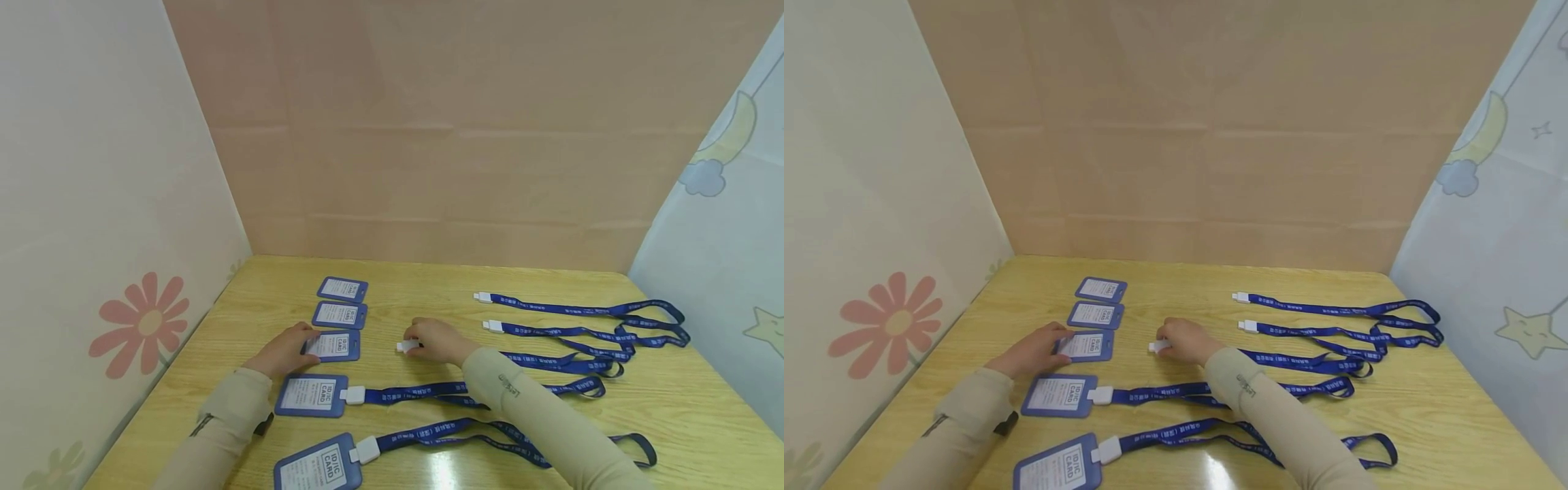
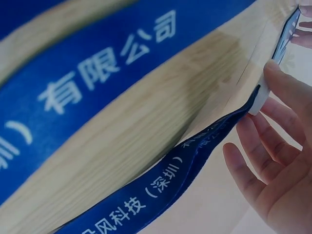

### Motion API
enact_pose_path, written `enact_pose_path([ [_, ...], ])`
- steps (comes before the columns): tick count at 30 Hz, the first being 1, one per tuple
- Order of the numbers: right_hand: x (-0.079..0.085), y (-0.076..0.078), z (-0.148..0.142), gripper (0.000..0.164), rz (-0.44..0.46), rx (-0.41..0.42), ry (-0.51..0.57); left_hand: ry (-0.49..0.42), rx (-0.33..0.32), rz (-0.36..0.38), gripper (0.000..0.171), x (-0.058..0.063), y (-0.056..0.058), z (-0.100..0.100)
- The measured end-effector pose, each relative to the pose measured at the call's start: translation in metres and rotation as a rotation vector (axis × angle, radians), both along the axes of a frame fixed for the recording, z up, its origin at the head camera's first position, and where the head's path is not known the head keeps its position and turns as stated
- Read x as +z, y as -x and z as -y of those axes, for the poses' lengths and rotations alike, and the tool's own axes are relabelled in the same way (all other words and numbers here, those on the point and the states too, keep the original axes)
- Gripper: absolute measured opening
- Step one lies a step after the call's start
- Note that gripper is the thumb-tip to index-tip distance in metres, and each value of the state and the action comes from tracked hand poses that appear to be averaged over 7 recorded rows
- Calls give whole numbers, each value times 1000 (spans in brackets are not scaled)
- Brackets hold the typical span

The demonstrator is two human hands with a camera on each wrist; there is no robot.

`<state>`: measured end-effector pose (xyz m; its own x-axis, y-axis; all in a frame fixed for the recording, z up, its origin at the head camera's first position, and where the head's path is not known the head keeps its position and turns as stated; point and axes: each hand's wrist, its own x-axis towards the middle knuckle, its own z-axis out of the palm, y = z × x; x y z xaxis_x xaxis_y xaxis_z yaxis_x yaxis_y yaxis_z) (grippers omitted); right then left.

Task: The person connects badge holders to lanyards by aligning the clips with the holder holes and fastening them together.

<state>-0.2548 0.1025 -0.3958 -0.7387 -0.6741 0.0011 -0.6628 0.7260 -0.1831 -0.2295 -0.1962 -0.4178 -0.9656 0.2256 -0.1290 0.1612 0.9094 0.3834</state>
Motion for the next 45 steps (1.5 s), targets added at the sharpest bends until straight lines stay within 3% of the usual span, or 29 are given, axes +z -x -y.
enact_pose_path([
  [11,1,2,7,20,10,-9,-30,-9,-7,-8,54,3,-1,-1],
  [26,-4,6,16,21,3,21,-43,-13,-21,-15,53,-2,1,0],
  [45,-3,6,34,20,40,21,-16,-22,-21,-10,52,0,-1,0],
])
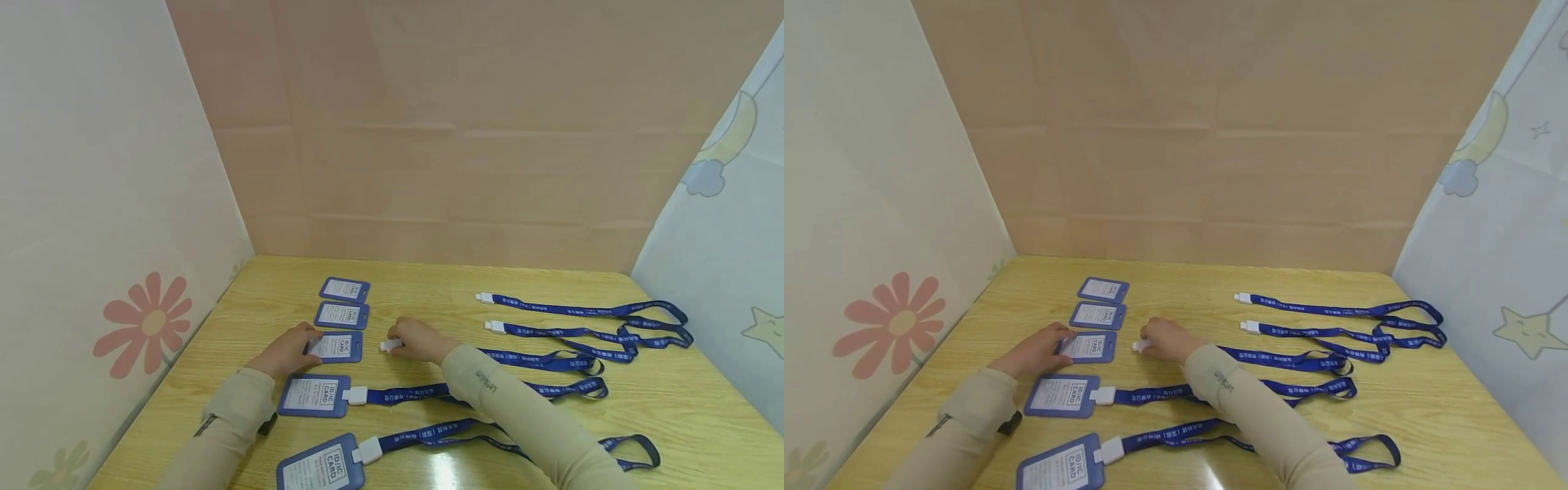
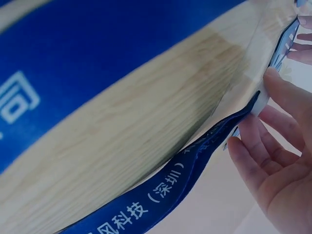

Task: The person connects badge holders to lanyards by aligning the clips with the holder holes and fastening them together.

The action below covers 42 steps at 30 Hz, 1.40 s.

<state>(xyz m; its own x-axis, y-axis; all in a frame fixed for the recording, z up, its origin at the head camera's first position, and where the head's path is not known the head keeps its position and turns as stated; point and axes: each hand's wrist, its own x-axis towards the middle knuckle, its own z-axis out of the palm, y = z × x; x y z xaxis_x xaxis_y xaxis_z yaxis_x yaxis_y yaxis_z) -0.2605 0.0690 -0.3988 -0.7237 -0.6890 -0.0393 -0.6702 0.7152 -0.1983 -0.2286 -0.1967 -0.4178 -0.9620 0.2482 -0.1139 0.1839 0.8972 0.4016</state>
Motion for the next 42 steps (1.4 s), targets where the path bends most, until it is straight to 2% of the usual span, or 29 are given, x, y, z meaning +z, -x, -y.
enact_pose_path([
  [9,-4,2,8,20,9,-30,-21,-2,-1,0,52,0,0,0],
  [21,-1,-1,18,21,-33,4,-58,-9,3,5,51,1,-1,-1],
  [33,-6,1,23,23,-87,14,-85,-10,18,5,52,1,-2,-2],
  [42,-6,-1,26,19,-125,44,-41,-11,15,1,52,0,-2,-1],
])
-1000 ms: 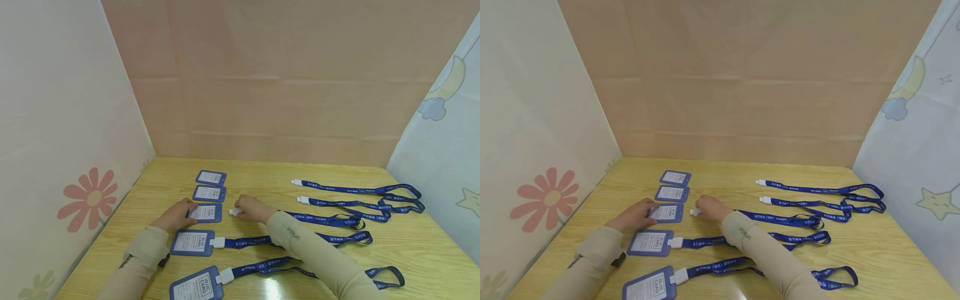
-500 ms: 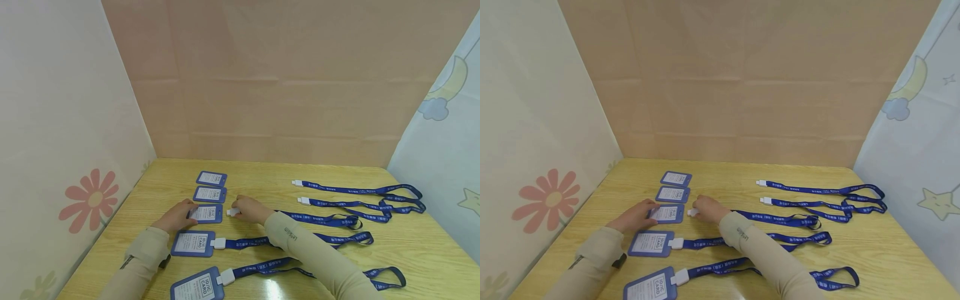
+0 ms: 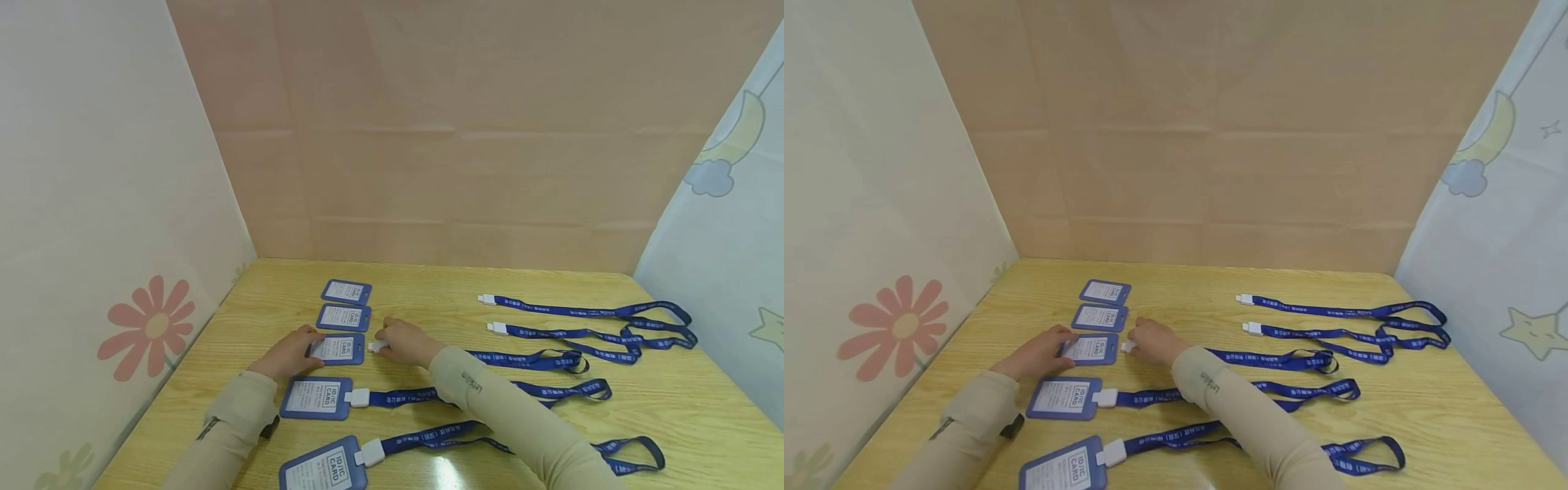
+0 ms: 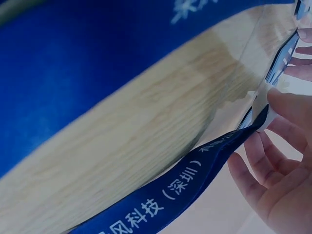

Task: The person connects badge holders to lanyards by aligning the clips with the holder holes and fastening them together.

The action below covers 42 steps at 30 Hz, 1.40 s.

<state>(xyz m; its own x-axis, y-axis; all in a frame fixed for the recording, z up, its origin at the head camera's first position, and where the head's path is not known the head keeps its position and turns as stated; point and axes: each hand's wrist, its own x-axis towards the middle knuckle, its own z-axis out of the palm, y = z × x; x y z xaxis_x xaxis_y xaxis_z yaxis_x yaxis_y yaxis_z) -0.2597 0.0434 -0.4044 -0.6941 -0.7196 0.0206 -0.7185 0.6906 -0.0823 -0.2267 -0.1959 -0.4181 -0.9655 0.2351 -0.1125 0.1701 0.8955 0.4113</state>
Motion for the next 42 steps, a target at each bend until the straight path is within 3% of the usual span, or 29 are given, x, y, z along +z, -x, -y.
enact_pose_path([
  [9,2,-2,6,34,70,-74,-13,-7,7,7,53,2,-1,0],
  [18,-1,1,5,13,45,-42,14,-6,8,12,52,0,0,0],
  [32,-1,0,6,14,27,-29,19,6,21,17,52,1,-1,-2],
  [42,1,-1,8,15,72,-45,23,16,11,3,51,2,-1,-2],
])
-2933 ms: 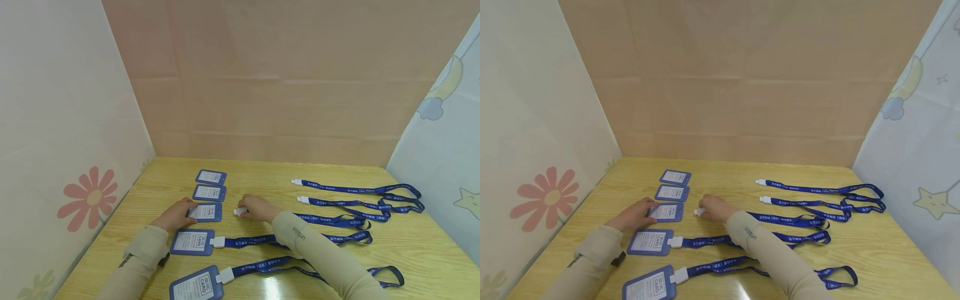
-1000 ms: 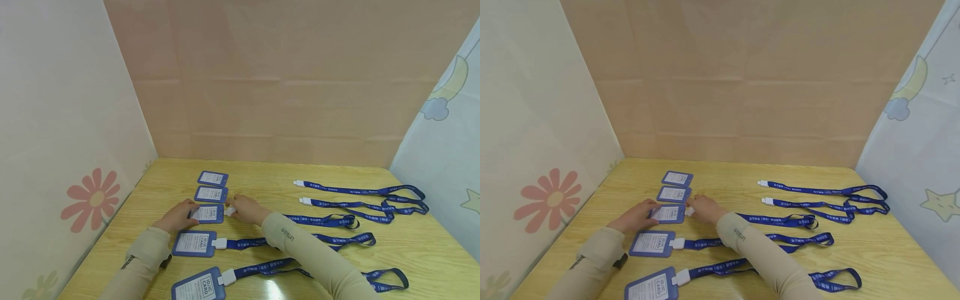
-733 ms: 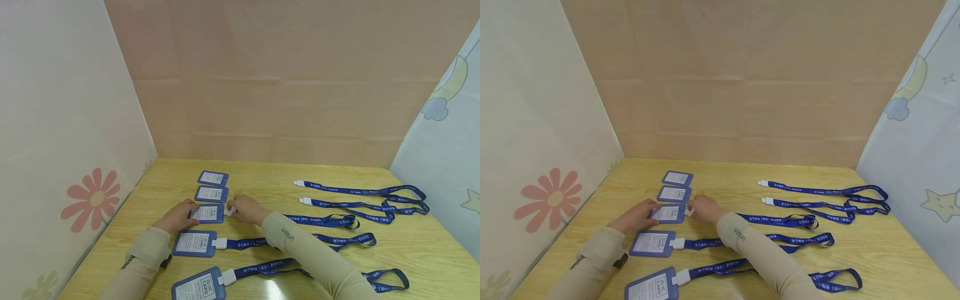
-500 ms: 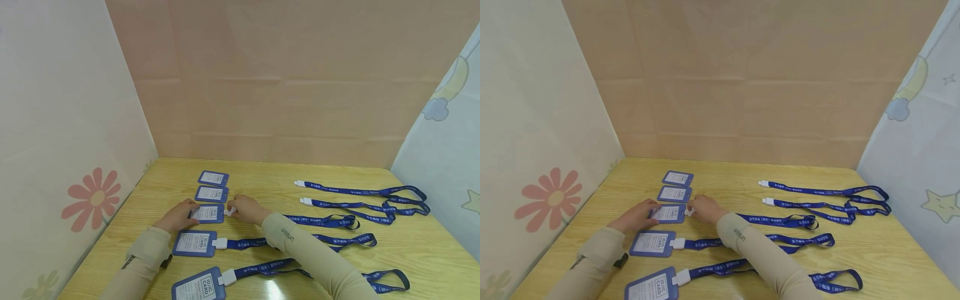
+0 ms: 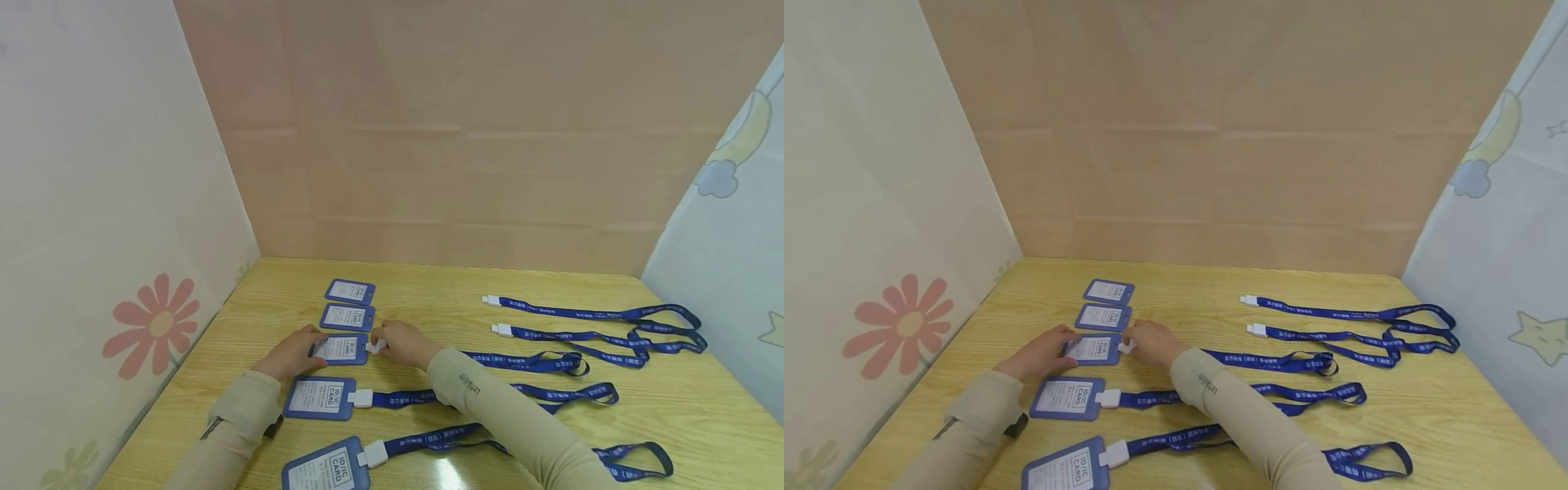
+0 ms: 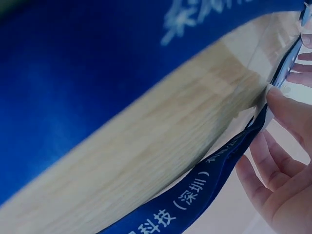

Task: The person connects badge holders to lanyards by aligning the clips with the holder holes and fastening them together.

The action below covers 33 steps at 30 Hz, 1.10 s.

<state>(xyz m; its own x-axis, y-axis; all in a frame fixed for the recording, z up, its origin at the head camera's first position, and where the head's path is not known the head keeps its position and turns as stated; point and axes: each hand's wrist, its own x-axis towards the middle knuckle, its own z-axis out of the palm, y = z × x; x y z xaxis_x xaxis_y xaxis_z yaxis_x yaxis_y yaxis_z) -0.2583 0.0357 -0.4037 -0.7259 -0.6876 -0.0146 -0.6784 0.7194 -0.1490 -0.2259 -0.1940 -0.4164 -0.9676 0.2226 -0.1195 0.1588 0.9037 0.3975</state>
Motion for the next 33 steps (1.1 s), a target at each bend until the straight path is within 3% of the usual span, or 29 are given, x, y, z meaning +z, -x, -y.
enact_pose_path([
  [12,-2,0,0,27,15,-11,16,-2,36,19,52,2,-1,-4],
  [28,-2,4,0,21,20,3,92,-6,21,-11,55,0,5,-6],
  [33,-3,9,1,21,61,-32,112,-28,6,-10,54,1,6,-6],
])
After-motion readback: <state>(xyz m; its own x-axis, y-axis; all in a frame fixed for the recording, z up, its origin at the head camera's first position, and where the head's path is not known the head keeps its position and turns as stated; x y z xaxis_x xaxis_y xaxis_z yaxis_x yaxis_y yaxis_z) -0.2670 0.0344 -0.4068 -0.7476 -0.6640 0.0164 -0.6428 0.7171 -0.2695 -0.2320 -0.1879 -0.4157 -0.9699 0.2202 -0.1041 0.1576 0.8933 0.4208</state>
